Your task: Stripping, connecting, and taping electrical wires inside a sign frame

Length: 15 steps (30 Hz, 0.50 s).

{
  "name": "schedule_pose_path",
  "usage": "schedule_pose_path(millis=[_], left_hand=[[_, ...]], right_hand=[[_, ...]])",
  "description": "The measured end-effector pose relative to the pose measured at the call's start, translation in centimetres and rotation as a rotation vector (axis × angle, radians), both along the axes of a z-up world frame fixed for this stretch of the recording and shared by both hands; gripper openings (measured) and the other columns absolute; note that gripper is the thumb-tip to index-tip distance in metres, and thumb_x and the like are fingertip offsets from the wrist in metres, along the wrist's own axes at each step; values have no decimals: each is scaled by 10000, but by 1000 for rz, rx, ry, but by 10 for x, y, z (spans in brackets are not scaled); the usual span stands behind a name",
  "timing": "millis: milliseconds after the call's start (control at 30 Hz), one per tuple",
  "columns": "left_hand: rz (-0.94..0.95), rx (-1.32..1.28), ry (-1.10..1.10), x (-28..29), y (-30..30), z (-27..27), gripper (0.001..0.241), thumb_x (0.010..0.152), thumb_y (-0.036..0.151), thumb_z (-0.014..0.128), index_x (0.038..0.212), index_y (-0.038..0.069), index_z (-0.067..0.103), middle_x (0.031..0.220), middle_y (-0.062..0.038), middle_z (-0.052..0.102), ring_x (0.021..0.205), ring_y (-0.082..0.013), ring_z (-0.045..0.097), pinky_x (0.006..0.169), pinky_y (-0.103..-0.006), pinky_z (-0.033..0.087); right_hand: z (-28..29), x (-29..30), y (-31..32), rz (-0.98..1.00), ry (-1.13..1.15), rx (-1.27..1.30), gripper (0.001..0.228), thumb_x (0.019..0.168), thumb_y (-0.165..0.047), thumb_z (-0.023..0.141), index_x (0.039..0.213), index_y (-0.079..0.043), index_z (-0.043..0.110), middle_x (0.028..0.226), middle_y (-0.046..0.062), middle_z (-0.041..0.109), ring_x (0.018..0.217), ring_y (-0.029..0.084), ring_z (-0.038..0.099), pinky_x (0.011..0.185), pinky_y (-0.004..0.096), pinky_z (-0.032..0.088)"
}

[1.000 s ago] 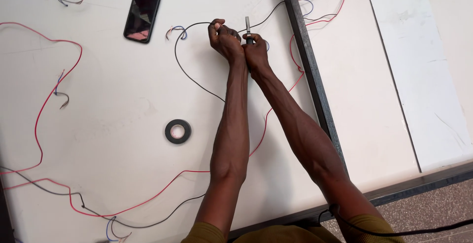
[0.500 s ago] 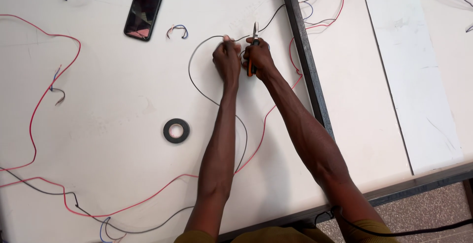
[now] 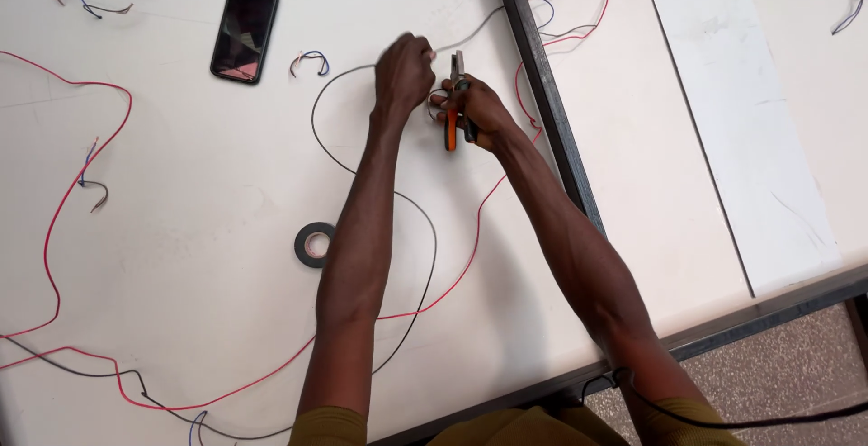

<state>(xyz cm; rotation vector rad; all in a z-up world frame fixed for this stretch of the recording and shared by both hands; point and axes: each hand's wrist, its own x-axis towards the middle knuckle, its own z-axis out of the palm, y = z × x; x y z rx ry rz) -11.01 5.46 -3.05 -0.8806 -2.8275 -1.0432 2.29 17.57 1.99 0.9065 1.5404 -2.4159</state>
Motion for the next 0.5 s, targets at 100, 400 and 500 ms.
schedule_pose_path(millis=[100, 400, 500], left_hand=[[65, 76, 168, -7, 1, -18, 165, 1065, 202, 641, 917, 130, 654, 944, -75, 655, 867, -359, 637, 782, -514, 465], [10, 253, -32, 2, -11, -50, 200, 1127, 245, 552, 937, 181, 541, 784, 53, 650, 738, -296, 603, 832, -454, 438], [1, 234, -81, 5, -11, -50, 156, 1132, 266, 552, 994, 198, 579, 850, 40, 695, 912, -307, 650, 955, -467, 421]], right_hand=[[-55, 29, 16, 209, 185, 324, 465, 1005, -1, 520, 1413, -204, 611, 1477, -3, 594, 1292, 158, 711, 903, 272, 569], [-60, 22, 74, 214, 358, 1377, 457, 966, 63, 672, 1349, -168, 764, 1194, 95, 716, 831, 257, 753, 762, 458, 557], [-48, 17, 90, 575, 397, 1395, 799, 780, 155, 441, 1435, -190, 741, 1393, 196, 578, 1270, 439, 586, 1009, 563, 520]])
